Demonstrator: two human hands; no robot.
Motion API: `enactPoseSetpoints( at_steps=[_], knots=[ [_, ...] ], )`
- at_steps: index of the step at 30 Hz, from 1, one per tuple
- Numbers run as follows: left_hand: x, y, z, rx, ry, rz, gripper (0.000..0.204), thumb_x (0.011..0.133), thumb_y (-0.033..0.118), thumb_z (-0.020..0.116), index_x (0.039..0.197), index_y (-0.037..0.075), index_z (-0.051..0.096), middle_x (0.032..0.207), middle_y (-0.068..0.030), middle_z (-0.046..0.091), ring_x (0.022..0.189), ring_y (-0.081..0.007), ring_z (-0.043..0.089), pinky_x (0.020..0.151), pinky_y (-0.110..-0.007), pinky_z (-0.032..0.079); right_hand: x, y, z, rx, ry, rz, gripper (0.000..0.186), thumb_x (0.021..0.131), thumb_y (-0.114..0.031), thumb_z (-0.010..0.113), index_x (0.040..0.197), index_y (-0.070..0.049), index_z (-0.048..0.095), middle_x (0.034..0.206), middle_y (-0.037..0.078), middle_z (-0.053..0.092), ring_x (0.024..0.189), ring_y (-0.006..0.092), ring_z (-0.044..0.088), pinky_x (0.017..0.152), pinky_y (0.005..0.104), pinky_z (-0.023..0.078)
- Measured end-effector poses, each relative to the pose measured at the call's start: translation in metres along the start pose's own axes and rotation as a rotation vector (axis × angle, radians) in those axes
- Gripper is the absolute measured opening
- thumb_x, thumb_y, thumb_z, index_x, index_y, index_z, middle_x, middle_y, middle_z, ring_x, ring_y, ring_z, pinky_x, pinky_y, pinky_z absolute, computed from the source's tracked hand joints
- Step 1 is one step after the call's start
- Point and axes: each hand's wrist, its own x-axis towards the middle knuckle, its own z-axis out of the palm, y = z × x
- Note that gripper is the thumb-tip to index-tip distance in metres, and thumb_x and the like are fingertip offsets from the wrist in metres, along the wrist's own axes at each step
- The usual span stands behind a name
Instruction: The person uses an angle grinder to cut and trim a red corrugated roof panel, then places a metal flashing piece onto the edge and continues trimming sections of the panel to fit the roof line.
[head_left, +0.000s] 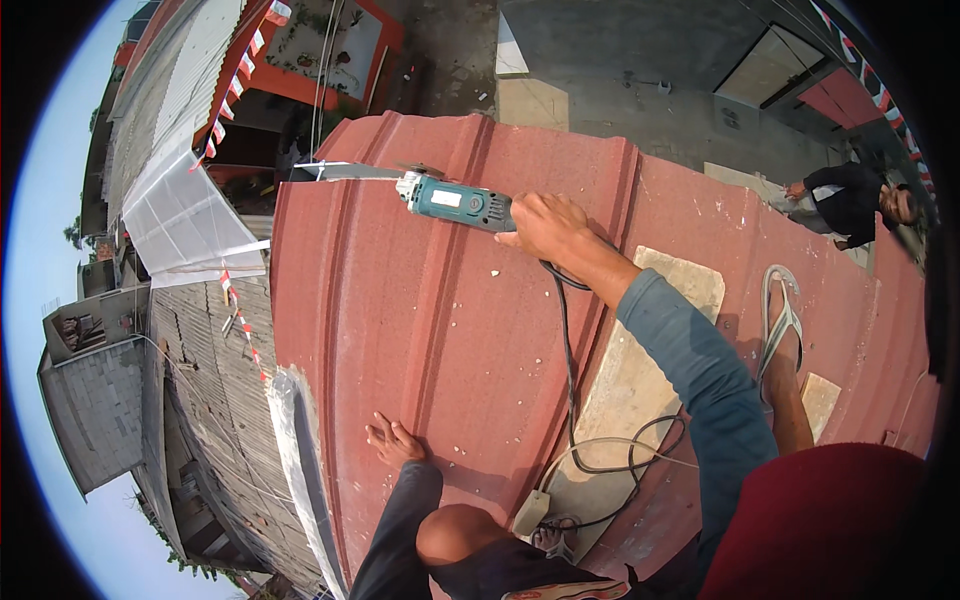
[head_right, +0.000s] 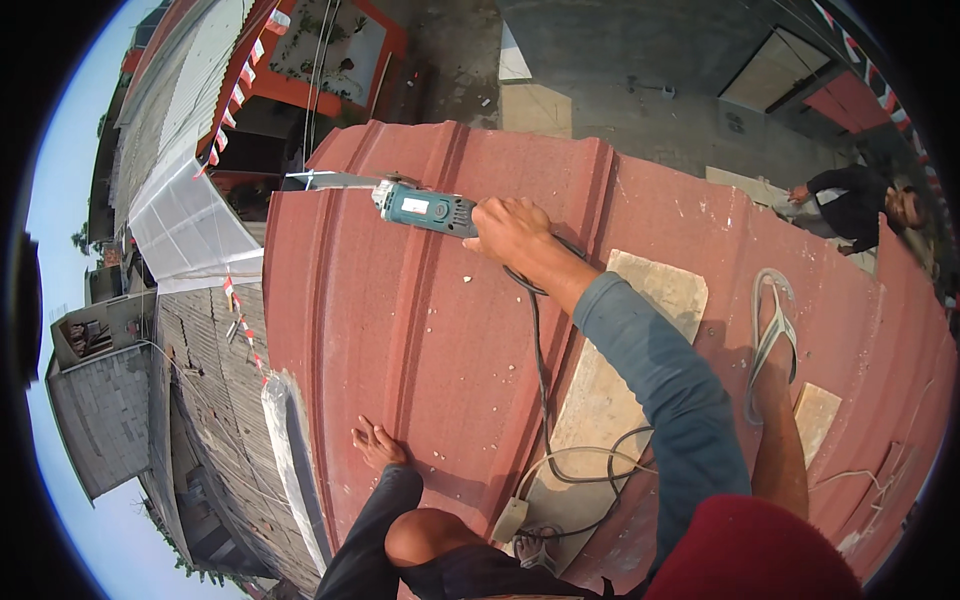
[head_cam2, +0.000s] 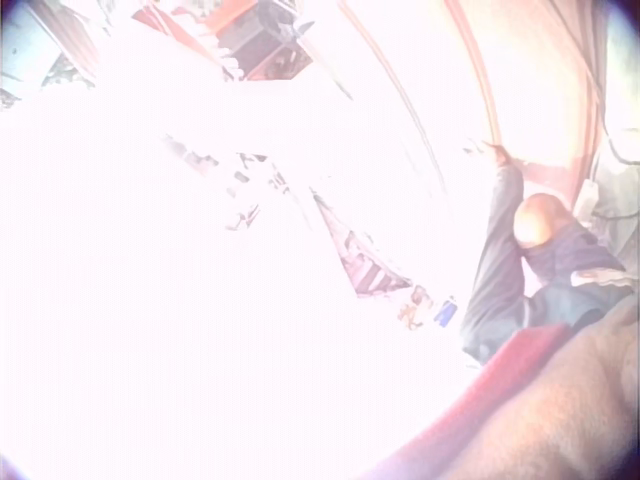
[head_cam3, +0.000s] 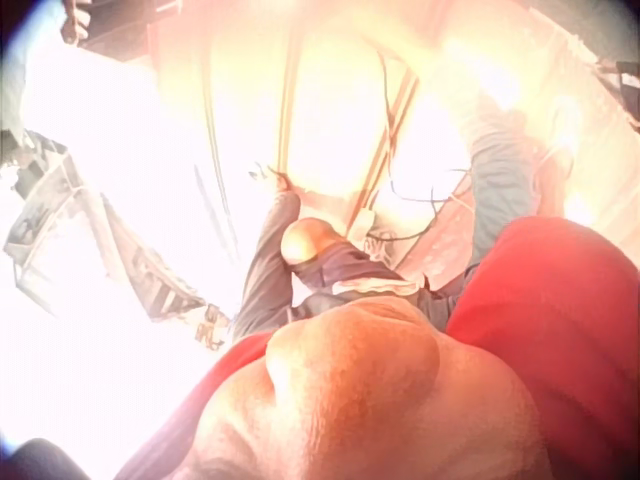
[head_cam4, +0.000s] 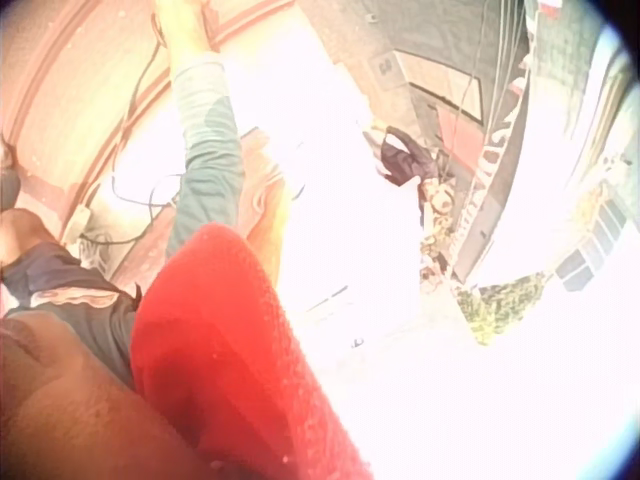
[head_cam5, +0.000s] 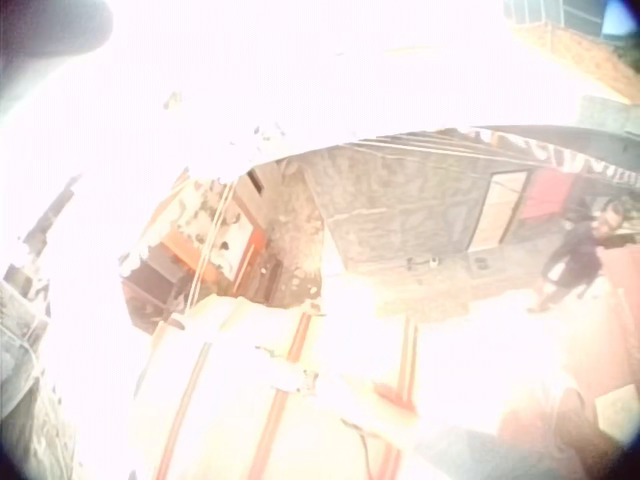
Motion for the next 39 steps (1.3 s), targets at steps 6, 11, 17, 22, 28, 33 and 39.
enactPoseSetpoints(
  at_steps=[6,11,17,22,28,33,39],
  knots=[
    [0.004,-0.006,0.000,-0.033,0.024,0.040,0.055,0.095,0.040,0.034,0.144,0.019,0.042,0.148,-0.0255,0.033,0.133,-0.0437,0.036,0.101,-0.056,0.034,0.001,0.000,0.004,-0.009,-0.023,-0.003,0.044,0.080,-0.039,0.071,0.103,-0.002,0.067,0.101,0.015,0.069,0.097,0.0325,0.067,0.084,0.0420,0.052],
    [0.006,-0.004,-0.001,-0.039,0.012,0.041,0.054,0.095,0.038,0.034,0.144,0.018,0.042,0.147,-0.0267,0.033,0.132,-0.0441,0.036,0.100,-0.056,0.035,0.007,-0.006,0.000,-0.072,-0.028,-0.044,0.039,0.080,-0.037,0.071,0.102,-0.005,0.068,0.099,0.012,0.069,0.096,0.0309,0.067,0.084,0.0410,0.052],
    [0.004,-0.008,-0.001,-0.044,-0.001,0.051,0.055,0.095,0.039,0.034,0.145,0.017,0.042,0.147,-0.0276,0.032,0.132,-0.0442,0.036,0.101,-0.055,0.034,0.013,-0.010,-0.012,-0.057,-0.093,-0.049,0.040,0.079,-0.038,0.072,0.098,-0.002,0.069,0.098,0.016,0.069,0.095,0.0317,0.068,0.081,0.0424,0.054],
    [0.006,-0.011,0.002,0.057,0.035,0.077,0.054,0.096,0.042,0.034,0.144,0.017,0.044,0.145,-0.0274,0.033,0.131,-0.0411,0.041,0.101,-0.047,0.041,0.014,-0.013,-0.013,-0.098,-0.101,-0.057,0.032,0.080,-0.031,0.071,0.100,-0.006,0.069,0.096,0.011,0.070,0.096,0.0274,0.068,0.082,0.0400,0.052],
    [0.007,-0.016,0.006,-0.018,0.012,0.065,0.056,0.096,0.043,0.033,0.146,0.018,0.040,0.149,-0.0260,0.030,0.133,-0.0436,0.034,0.104,-0.054,0.032,0.016,-0.014,-0.013,-0.046,-0.068,-0.047,0.029,0.080,-0.030,0.071,0.098,-0.007,0.070,0.097,0.011,0.071,0.098,0.0273,0.067,0.084,0.0401,0.051],
    [0.009,-0.017,0.007,0.007,-0.010,0.039,0.056,0.096,0.044,0.032,0.147,0.022,0.038,0.151,-0.0232,0.029,0.136,-0.0459,0.031,0.105,-0.055,0.031,0.016,-0.011,-0.012,-0.037,-0.099,-0.078,0.038,0.080,-0.036,0.072,0.100,-0.004,0.068,0.101,0.013,0.068,0.098,0.0303,0.066,0.086,0.0425,0.050],
    [0.010,-0.020,0.008,0.011,-0.019,0.024,0.056,0.096,0.045,0.031,0.148,0.024,0.037,0.152,-0.0215,0.029,0.136,-0.0476,0.029,0.105,-0.056,0.031,0.009,-0.001,0.001,-0.076,0.011,-0.124,0.039,0.078,-0.038,0.072,0.098,-0.005,0.068,0.098,0.011,0.068,0.094,0.0299,0.067,0.082,0.0415,0.052]
  ],
)
